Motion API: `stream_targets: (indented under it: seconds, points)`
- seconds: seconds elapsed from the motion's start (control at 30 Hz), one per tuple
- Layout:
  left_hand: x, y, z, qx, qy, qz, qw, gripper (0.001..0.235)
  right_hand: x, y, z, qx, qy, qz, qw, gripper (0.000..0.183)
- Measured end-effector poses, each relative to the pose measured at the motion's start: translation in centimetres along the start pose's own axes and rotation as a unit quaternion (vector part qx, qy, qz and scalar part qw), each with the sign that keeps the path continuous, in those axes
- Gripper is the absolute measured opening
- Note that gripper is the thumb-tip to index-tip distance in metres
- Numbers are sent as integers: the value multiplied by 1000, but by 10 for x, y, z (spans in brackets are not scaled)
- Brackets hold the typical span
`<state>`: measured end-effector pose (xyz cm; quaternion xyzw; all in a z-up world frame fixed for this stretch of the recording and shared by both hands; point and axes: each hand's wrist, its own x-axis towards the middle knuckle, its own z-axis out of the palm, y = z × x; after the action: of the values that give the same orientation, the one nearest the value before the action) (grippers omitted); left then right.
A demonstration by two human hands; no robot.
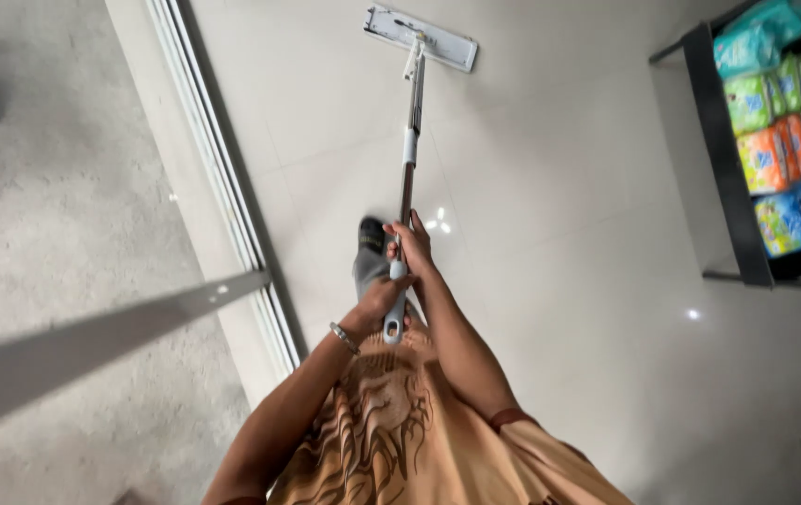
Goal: Mopping the tiled floor of a grocery store near shelves and a glass door.
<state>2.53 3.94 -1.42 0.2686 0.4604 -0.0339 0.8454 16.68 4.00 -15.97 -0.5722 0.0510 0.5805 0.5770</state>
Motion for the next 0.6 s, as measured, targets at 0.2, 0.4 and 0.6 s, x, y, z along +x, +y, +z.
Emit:
stream_targets:
  seconds: [0.2, 0.4, 0.6]
  points:
    - [123, 115, -4, 38, -9, 7, 999, 32, 121, -124, 31, 11, 11, -10, 1000, 86]
    - [149, 253, 18, 26, -72, 35, 997, 38, 174, -226, 67, 24, -7, -13, 1000, 60]
    - [165, 220, 5, 38, 3, 41, 998, 42, 91, -220, 71, 62, -41, 97, 992, 57]
